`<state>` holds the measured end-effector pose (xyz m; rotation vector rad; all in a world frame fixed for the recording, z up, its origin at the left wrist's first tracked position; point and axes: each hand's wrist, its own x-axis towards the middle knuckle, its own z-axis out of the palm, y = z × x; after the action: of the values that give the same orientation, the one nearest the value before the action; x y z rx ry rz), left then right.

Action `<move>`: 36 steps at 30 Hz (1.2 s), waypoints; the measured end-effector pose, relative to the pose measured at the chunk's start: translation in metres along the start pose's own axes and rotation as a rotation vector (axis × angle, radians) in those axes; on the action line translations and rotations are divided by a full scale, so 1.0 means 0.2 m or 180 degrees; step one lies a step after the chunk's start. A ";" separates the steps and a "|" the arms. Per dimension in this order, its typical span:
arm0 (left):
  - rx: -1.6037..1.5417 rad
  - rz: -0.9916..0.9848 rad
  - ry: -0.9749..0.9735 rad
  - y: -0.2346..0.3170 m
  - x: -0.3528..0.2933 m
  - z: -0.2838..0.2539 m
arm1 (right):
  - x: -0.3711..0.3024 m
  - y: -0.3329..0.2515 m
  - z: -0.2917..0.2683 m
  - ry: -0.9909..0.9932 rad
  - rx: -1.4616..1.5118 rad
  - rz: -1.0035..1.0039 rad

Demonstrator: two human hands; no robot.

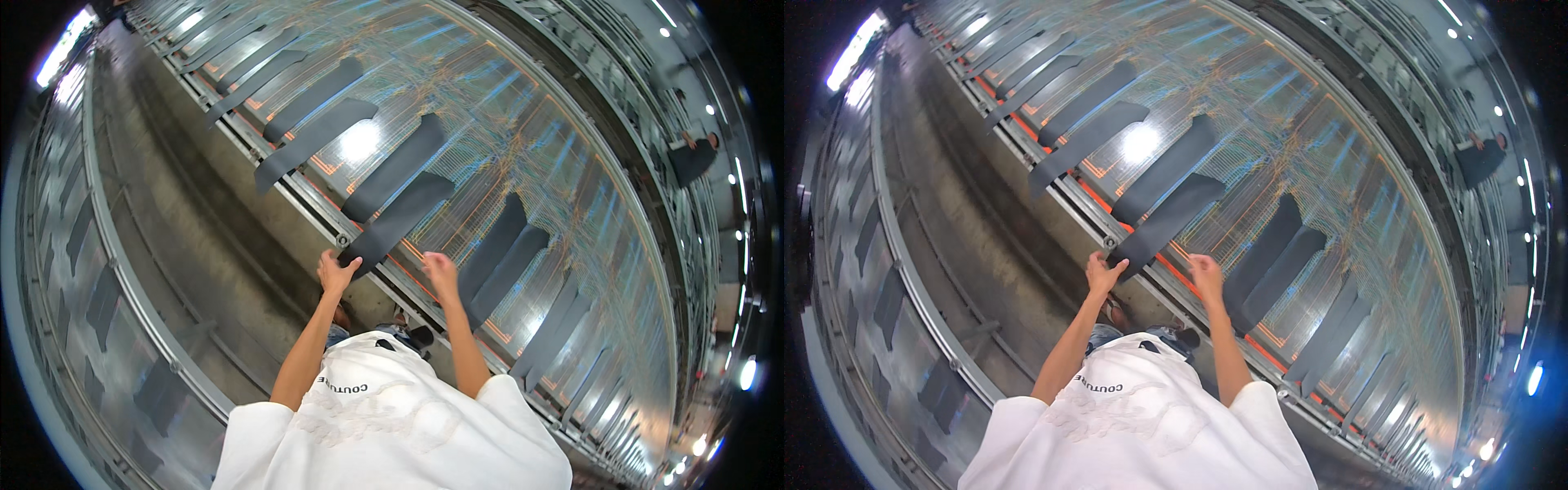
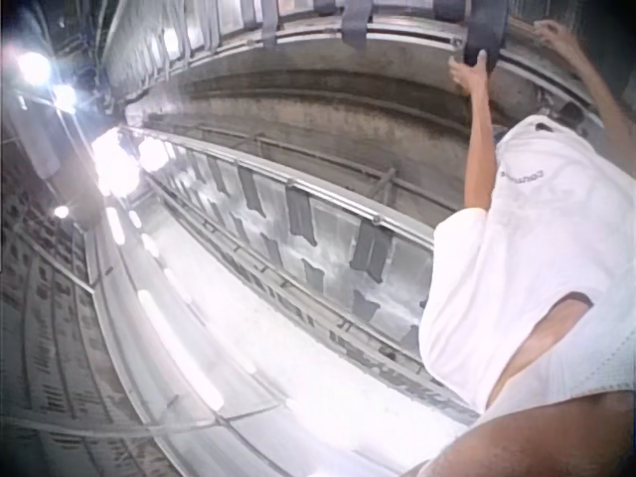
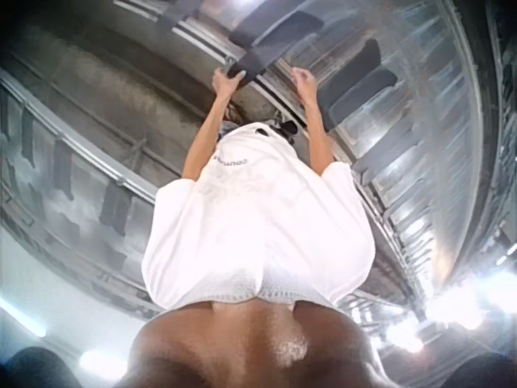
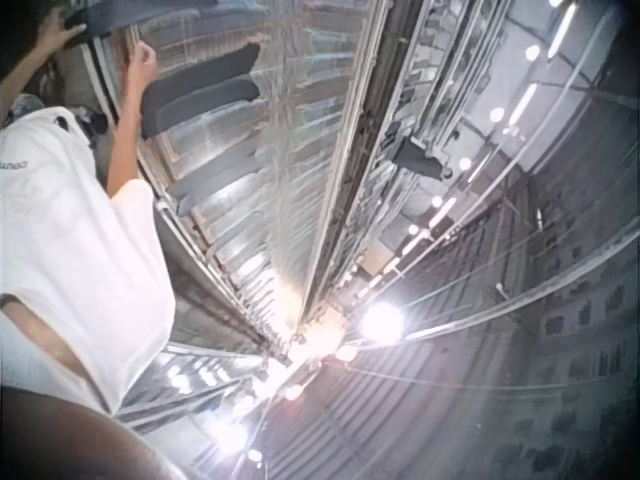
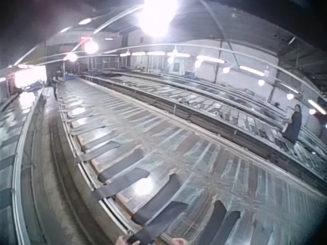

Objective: The person attaches long, dark, flexible strips to a curved, illuminated grid structure. They align and press the strips into place along the grid, working alongside two other people who perform the same task on adjacent sections.

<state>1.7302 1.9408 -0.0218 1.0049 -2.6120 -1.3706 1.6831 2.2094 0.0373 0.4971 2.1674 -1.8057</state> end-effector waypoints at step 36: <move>-0.0825 -0.0506 -0.1925 0.57 0.64 0.15 | 1.62 -0.47 -0.05 0.2158 -0.0302 -0.0043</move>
<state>1.5599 1.9389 0.0109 0.8797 -2.6427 -2.2899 1.3502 2.2312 -0.0133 1.2152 2.6548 -1.6876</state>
